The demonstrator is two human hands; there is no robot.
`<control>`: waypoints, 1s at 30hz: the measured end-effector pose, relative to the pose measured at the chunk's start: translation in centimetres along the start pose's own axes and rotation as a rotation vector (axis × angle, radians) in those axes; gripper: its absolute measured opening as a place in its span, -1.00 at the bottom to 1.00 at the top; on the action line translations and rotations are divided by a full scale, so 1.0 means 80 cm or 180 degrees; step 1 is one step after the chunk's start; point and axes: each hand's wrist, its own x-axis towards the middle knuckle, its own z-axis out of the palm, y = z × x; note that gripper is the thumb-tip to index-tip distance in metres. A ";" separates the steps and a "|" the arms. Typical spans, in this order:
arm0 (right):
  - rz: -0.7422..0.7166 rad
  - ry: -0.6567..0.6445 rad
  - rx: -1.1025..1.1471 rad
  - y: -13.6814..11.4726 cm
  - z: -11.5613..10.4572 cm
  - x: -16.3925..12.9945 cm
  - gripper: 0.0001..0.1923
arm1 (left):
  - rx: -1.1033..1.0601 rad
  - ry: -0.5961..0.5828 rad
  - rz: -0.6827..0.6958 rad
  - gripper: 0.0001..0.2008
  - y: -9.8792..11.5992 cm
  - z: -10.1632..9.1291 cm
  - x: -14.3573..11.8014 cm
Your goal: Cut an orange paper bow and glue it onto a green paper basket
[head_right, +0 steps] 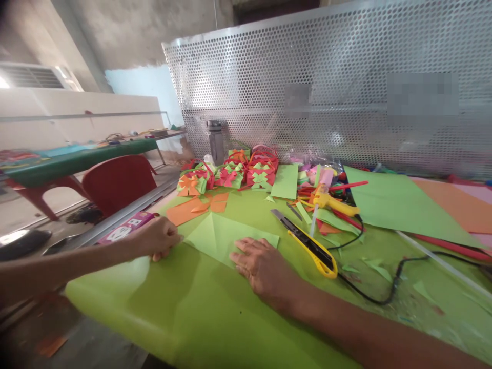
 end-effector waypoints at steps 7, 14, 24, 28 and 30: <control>-0.0033 0.0049 -0.0057 -0.005 -0.006 0.001 -0.64 | 0.1049 0.0079 0.2501 -0.17 0.053 0.030 -0.023; -0.0295 0.0135 -0.1043 -0.018 -0.010 -0.007 -0.65 | 0.1218 -0.0613 0.2736 -0.14 0.044 0.050 0.003; -0.0269 0.1012 -0.2990 -0.068 0.016 -0.028 -0.69 | 0.1034 0.0314 0.3056 -0.31 0.033 0.072 0.015; -0.0089 0.1157 -0.3037 -0.062 0.019 -0.020 -0.72 | 0.1424 0.0680 0.3142 -0.40 0.033 0.083 0.025; -0.0050 0.1140 -0.3016 -0.059 0.016 -0.017 -0.71 | 0.1605 0.0766 0.3170 -0.43 0.035 0.087 0.031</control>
